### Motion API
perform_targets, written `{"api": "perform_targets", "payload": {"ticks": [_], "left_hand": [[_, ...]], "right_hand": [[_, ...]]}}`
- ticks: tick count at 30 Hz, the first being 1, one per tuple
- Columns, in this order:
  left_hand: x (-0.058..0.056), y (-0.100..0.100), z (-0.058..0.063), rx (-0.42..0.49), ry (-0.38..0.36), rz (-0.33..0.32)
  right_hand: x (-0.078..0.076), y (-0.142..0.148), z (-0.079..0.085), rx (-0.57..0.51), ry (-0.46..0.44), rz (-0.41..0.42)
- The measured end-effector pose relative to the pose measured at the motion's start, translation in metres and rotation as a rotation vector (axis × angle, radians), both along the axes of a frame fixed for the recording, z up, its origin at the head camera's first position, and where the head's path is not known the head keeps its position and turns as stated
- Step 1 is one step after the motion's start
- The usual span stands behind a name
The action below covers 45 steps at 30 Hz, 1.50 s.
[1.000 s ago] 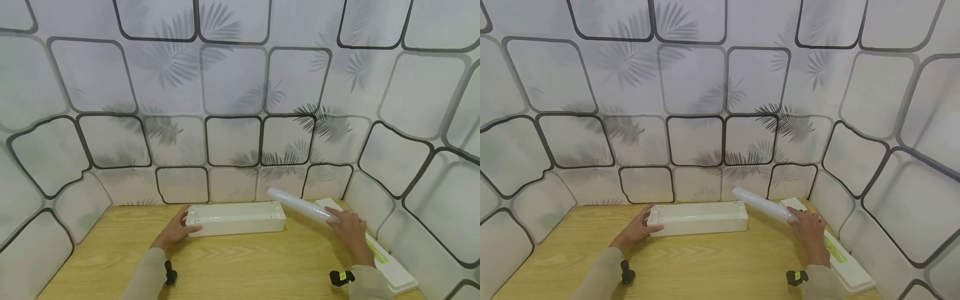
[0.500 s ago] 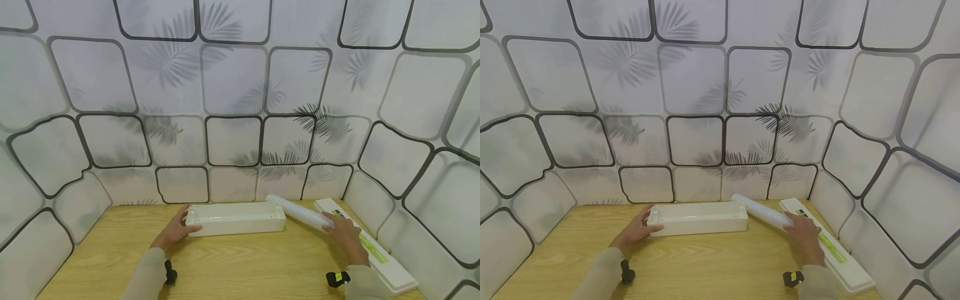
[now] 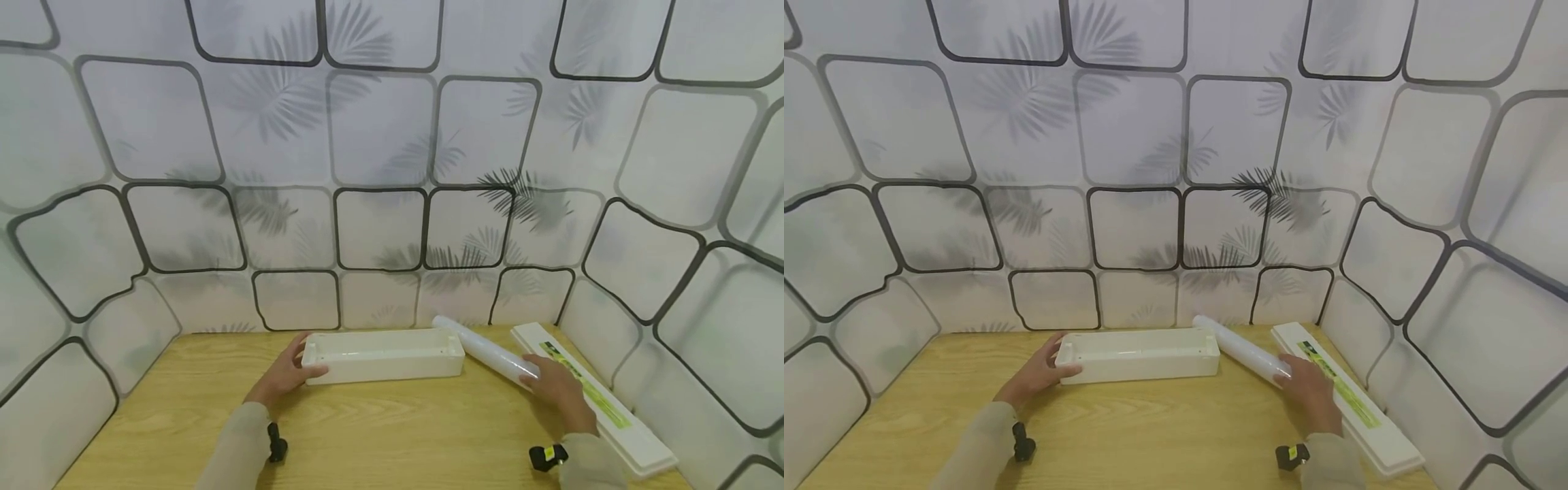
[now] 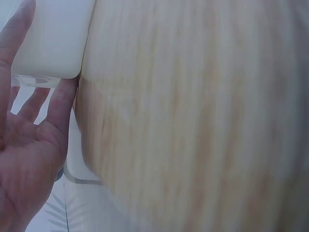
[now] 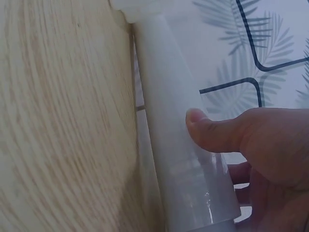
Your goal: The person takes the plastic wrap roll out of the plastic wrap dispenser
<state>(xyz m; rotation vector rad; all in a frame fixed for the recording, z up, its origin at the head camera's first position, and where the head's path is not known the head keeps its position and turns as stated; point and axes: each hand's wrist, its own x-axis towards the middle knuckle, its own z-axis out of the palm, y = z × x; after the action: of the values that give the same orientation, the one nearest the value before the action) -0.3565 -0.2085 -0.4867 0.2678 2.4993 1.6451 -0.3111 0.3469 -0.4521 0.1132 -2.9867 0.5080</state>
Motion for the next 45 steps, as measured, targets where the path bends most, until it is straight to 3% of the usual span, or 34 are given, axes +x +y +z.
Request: {"api": "perform_targets", "payload": {"ticks": [13, 28, 40, 45], "left_hand": [[0.004, 0.004, -0.001, -0.001, 0.004, -0.01], [0.005, 0.006, -0.003, -0.013, -0.007, -0.01], [0.005, 0.003, -0.002, -0.034, -0.007, 0.006], [0.004, 0.0, 0.0, -0.04, 0.009, 0.004]], "right_hand": [[0.01, -0.002, -0.002, 0.019, -0.041, -0.043], [0.004, 0.0, -0.008, 0.024, -0.031, 0.028], [-0.001, -0.01, 0.003, -0.023, -0.047, 0.007], [-0.003, -0.015, 0.009, -0.007, -0.006, 0.022]]}}
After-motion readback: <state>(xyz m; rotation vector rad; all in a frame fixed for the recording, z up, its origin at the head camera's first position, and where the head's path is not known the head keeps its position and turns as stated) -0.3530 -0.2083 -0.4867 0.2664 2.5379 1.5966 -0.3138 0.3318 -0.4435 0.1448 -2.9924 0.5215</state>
